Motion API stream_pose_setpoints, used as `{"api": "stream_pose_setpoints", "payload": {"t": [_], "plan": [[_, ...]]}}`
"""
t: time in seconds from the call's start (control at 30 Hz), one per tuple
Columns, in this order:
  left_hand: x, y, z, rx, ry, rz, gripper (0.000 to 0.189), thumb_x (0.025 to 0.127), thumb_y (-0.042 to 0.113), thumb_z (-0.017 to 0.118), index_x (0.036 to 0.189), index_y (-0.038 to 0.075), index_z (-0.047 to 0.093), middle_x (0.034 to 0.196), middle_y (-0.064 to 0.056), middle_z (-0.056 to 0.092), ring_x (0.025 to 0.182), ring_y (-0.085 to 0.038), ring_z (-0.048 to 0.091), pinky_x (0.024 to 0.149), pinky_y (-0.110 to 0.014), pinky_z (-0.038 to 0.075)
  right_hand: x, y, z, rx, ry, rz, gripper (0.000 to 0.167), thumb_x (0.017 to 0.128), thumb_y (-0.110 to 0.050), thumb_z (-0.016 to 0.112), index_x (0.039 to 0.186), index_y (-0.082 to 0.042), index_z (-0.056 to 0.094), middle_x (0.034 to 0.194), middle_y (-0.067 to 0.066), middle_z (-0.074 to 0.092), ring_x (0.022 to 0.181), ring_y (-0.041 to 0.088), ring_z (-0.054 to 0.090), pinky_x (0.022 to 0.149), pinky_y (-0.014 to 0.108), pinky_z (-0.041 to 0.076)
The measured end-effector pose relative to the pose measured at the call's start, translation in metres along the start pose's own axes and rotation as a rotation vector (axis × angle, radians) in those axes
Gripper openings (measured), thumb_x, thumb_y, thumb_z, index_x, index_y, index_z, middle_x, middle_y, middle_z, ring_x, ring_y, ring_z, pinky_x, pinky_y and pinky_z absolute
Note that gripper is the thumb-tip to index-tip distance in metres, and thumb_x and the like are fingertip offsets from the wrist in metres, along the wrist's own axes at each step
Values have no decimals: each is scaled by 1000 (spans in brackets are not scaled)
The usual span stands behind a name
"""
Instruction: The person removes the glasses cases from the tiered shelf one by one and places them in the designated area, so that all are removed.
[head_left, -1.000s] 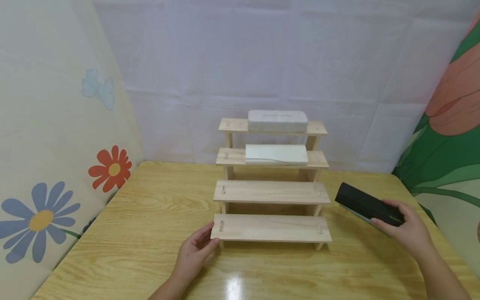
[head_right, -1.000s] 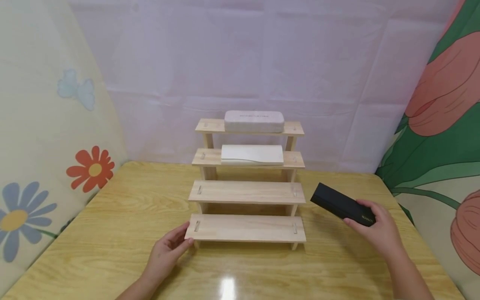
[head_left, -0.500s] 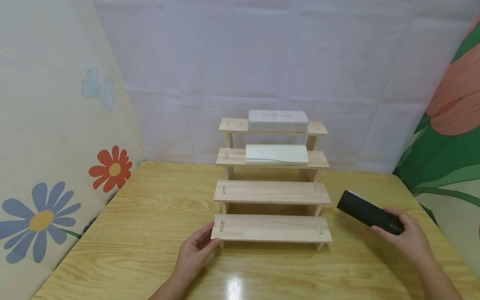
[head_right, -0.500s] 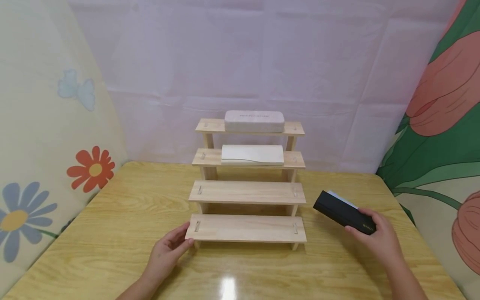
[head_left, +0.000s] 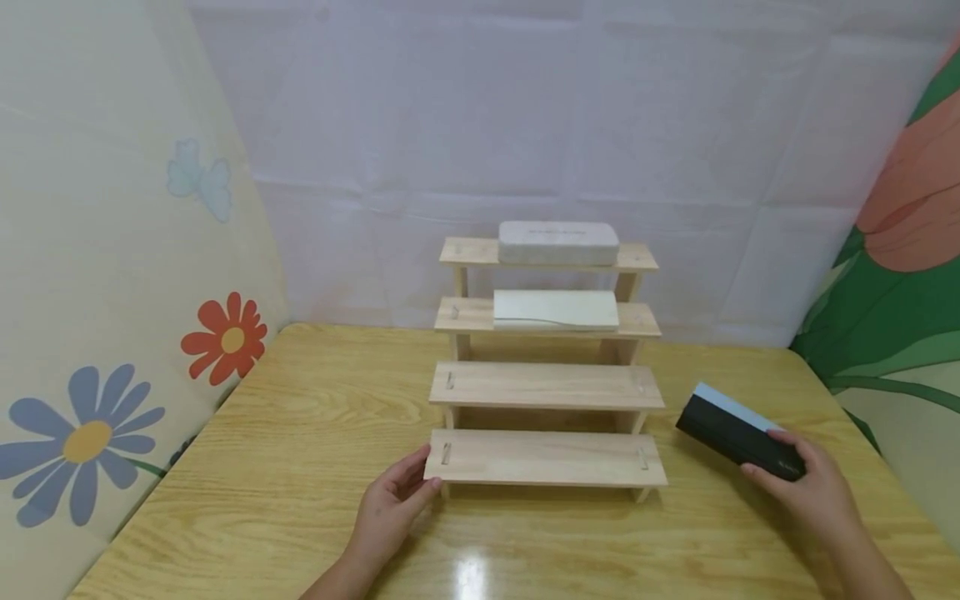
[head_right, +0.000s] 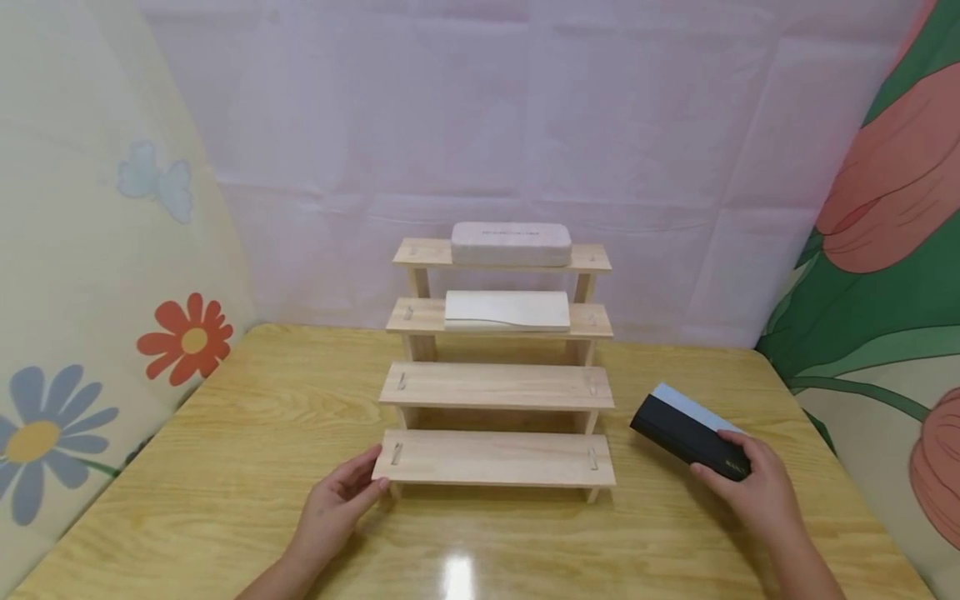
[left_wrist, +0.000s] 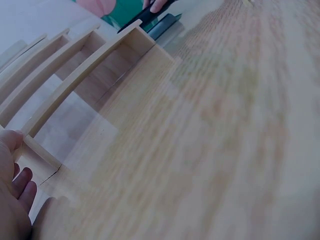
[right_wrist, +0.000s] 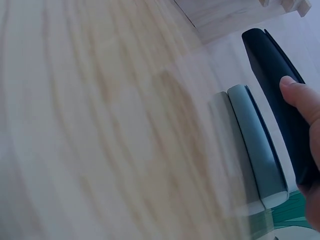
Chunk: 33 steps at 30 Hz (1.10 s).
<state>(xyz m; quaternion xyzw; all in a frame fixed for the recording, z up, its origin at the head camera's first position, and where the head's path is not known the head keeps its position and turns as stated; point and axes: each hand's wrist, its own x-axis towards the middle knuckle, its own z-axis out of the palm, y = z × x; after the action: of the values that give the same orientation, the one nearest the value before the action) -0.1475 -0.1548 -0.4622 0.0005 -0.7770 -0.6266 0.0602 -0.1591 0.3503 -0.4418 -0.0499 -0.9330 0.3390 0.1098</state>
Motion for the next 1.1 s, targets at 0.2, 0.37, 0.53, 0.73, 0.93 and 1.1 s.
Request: {"api": "stream_pose_setpoints", "payload": {"t": [0.2,0.37,0.53,0.73,0.93,1.1], "plan": [[-1,0,0,0,-1,11,48,88,6,71,132,-6,56,134,-23,58,123,-32,59,98,-28,54,0,4,2,-12,-32,45,76,86,-39,75,140,4,42,141,41,37,124,55,37,96,66,34],[0,-2,0,-15,-3,4,48,88,6,72,132,-4,56,134,-21,60,120,-27,60,96,-23,53,-3,5,5,3,-16,18,74,85,-36,77,138,5,45,139,40,40,123,53,39,96,64,35],[0,-3,-1,-36,-7,-1,48,88,7,72,132,-4,56,134,-19,60,119,-21,61,94,-19,52,-3,7,8,-20,-10,-12,74,84,-36,78,136,7,46,136,39,43,122,54,40,96,67,35],[1,-3,-2,-28,-13,-2,48,88,8,72,133,-3,56,135,-20,59,122,-29,59,96,-21,53,-3,9,12,-73,39,-78,70,80,-32,82,130,7,52,129,39,49,117,54,44,93,65,37],[1,-2,-2,-31,-12,-13,48,88,7,71,133,-4,56,136,-20,58,123,-32,58,96,-23,53,-3,10,16,-98,69,-100,69,78,-32,83,128,7,54,127,39,51,115,53,45,92,65,37],[1,-2,-1,-31,-9,-17,48,88,6,71,133,-4,55,136,-20,58,123,-30,58,96,-23,53,-4,10,18,-112,87,-120,68,77,-30,84,127,7,55,125,38,52,114,52,46,92,64,37]]}}
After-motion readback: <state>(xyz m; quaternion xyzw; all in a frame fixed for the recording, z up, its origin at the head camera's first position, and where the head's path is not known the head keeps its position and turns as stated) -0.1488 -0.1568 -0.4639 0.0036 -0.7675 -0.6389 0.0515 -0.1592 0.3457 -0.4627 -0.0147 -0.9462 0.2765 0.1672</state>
